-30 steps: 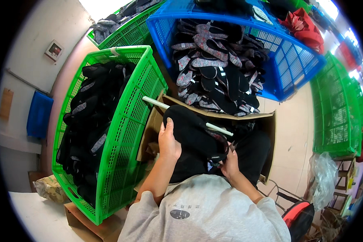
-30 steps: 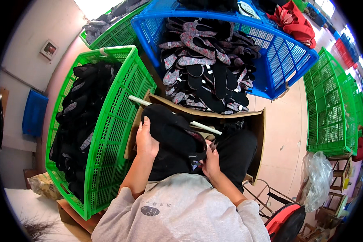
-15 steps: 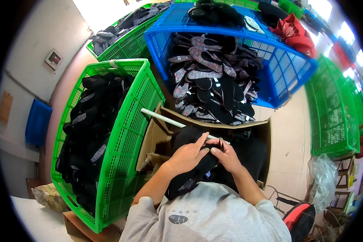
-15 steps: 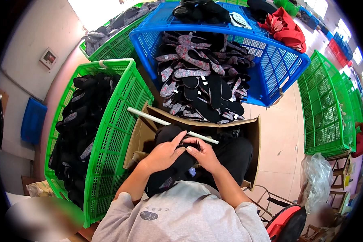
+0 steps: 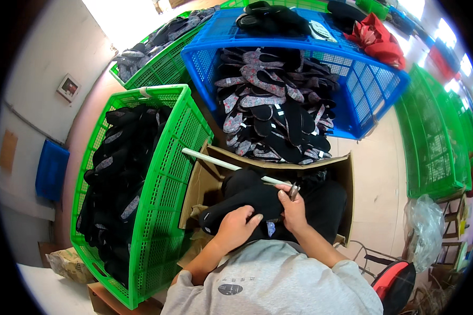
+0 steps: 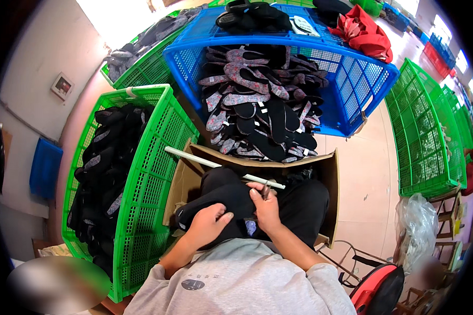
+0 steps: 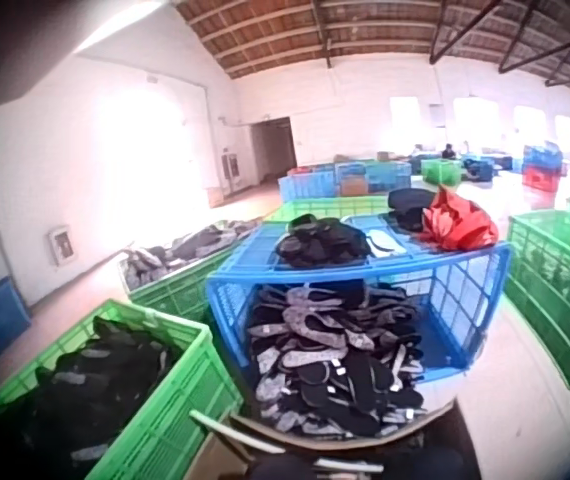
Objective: The person sits at a workstation and uses scissors to trim excess fabric and threads from the edges of black slippers. They handle the slippers one at a time, picking them from a blue crate, cutting the loose material, and placing the finished items into a green crate. The person also uses a white rod to rearrange the slippers in the blue crate to access more items.
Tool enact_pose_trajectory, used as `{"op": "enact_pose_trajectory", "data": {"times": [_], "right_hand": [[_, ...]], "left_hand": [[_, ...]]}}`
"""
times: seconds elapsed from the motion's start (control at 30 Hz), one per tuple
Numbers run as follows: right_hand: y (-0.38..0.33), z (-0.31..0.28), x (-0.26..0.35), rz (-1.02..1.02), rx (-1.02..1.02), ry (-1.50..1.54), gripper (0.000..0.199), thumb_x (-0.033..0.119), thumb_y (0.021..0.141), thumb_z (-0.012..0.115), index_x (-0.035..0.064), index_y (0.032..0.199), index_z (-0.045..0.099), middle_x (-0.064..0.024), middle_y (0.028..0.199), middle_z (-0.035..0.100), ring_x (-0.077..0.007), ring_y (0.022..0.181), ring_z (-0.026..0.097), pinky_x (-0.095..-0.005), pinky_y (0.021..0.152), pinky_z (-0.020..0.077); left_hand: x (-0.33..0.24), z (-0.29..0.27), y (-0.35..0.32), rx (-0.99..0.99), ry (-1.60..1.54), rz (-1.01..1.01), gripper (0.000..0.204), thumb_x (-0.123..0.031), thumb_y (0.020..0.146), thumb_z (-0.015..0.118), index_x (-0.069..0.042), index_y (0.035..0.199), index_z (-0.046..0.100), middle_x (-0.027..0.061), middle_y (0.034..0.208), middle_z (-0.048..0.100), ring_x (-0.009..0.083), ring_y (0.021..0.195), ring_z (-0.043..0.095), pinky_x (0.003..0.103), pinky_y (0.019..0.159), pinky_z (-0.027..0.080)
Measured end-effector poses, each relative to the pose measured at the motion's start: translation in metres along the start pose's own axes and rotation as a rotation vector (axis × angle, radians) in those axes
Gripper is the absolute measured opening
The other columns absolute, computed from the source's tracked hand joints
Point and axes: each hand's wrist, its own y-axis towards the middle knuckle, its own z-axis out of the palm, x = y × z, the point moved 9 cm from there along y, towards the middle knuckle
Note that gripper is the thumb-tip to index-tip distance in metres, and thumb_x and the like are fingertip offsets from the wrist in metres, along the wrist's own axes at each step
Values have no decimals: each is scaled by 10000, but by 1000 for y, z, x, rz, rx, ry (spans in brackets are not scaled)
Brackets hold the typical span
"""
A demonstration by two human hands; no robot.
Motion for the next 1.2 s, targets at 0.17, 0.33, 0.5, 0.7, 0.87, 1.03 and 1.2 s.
{"op": "enact_pose_trajectory", "data": {"times": [0.17, 0.33, 0.5, 0.7, 0.87, 1.03, 1.2], "right_hand": [[-11, -3, -13, -62, 26, -11, 205, 212, 1021, 565, 57, 1139, 626, -1, 1010, 620, -78, 921, 562, -244, 832, 480], [-7, -9, -19, -134, 57, -84, 204, 203, 1031, 551, 24, 1102, 618, -25, 1079, 631, -83, 979, 543, -241, 906, 442], [-5, -5, -18, -138, 118, -90, 227, 220, 1034, 543, 9, 1063, 622, -66, 1039, 673, -109, 939, 593, -263, 889, 473], [3, -30, -54, 3, 18, -112, 247, 275, 1024, 564, 37, 1006, 632, -57, 957, 674, -113, 883, 613, -271, 840, 498], [-2, -52, -67, 74, -146, 174, 238, 273, 1000, 611, 37, 1026, 620, -36, 980, 645, -119, 851, 605, -281, 807, 511], [-2, -79, -33, -23, -278, 179, 309, 326, 976, 631, 46, 1086, 561, -92, 962, 671, -192, 818, 673, -333, 736, 568], [-12, -75, 1, -42, -200, 286, 237, 318, 986, 617, 82, 999, 591, -66, 885, 687, -198, 782, 699, -341, 712, 596]], "left_hand": [[62, 51, 4, 121, -1540, -486, 175, -184, 978, 625, -79, 838, 637, 7, 794, 645, 67, 733, 586, 229, 633, 456], [90, 88, 1, 383, -1273, -512, 223, -238, 956, 671, -16, 930, 669, -3, 855, 635, 78, 792, 570, 253, 722, 465], [52, 89, -1, 495, -1238, -392, 390, -86, 936, 666, 56, 1285, 570, 83, 1269, 611, 168, 1181, 562, 323, 1062, 418], [74, 94, -7, 583, -792, -473, 340, -223, 940, 683, 42, 1150, 648, 95, 1098, 686, 171, 1002, 640, 322, 902, 510], [-50, 11, -22, -12, -1, 341, 198, -118, 902, 678, 47, 1013, 676, 162, 876, 710, 260, 730, 664, 277, 701, 534], [-69, -108, -65, -403, -368, 388, 192, 36, 873, 629, 8, 1055, 685, 151, 997, 724, 295, 906, 699, 371, 827, 542], [9, -78, -50, -330, -412, 111, 311, -226, 1001, 565, 10, 1189, 639, 137, 1064, 692, 195, 956, 654, 320, 856, 511]]}}
